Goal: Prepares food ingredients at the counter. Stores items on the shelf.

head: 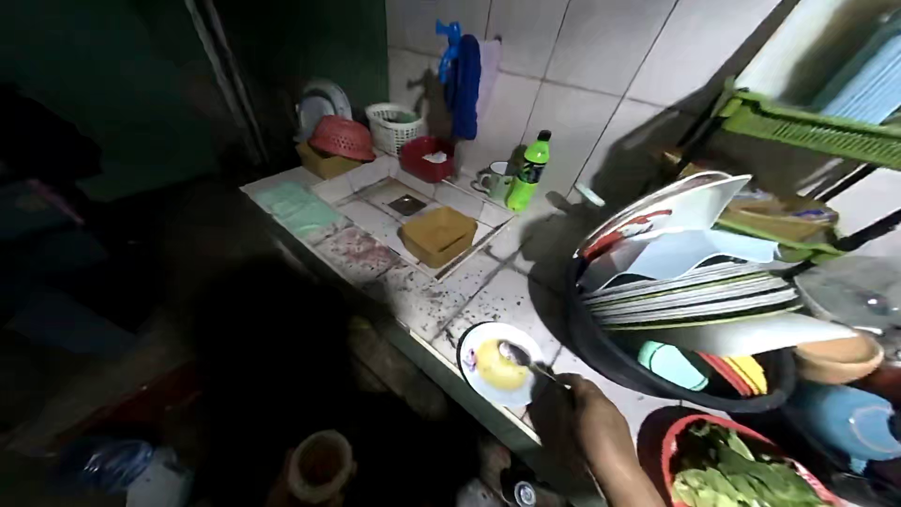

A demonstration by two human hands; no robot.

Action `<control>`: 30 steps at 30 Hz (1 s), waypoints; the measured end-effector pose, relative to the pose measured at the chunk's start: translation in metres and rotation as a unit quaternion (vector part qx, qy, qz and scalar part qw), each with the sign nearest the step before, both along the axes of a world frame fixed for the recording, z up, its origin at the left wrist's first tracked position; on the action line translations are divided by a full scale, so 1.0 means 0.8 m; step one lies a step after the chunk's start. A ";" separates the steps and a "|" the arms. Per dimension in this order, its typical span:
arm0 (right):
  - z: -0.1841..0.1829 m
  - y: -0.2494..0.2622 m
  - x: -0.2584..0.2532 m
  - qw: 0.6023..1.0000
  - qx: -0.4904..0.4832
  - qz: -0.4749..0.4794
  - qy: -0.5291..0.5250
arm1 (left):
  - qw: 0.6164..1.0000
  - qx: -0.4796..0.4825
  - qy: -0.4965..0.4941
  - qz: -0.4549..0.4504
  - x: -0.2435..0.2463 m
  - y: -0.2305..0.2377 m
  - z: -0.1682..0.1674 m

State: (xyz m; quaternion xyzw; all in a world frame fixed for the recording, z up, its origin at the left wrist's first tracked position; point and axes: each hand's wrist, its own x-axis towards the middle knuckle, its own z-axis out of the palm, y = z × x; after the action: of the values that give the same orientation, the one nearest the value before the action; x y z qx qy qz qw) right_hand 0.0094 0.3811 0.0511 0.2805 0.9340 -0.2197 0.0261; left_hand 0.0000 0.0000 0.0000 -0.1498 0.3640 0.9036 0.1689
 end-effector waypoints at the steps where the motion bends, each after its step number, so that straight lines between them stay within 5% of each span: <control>1: 0.000 -0.002 0.000 0.999 0.040 -0.001 0.027 | 0.999 -0.032 0.007 -0.024 -0.019 0.006 -0.004; 4: -0.005 -0.015 -0.004 0.990 0.113 0.024 0.078 | 0.986 -0.117 0.050 -0.106 -0.080 0.026 -0.013; 7: -0.021 -0.023 -0.007 0.968 0.188 0.034 0.161 | 0.978 -0.087 0.080 -0.170 -0.138 0.042 -0.019; 12: -0.020 -0.055 -0.001 0.972 0.181 -0.039 0.143 | 0.962 0.060 -0.095 -0.247 -0.232 0.084 0.004; 15: 0.003 -0.084 -0.004 0.955 0.177 -0.109 0.209 | 0.927 0.168 -0.077 -0.326 -0.285 0.094 0.011; 22: 0.068 -0.153 -0.046 0.957 0.124 -0.208 0.159 | 0.868 0.186 -0.003 -0.460 -0.390 0.111 0.012; 30: 0.187 -0.234 -0.107 0.975 0.091 -0.142 0.147 | 0.862 0.107 -0.049 -0.492 -0.432 0.119 0.021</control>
State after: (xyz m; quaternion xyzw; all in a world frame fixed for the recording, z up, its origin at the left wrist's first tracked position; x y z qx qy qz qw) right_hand -0.0764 0.1938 0.2007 0.3763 0.8943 -0.1743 -0.1682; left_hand -0.3459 0.0954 0.0171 0.0240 0.2826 0.7278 0.6244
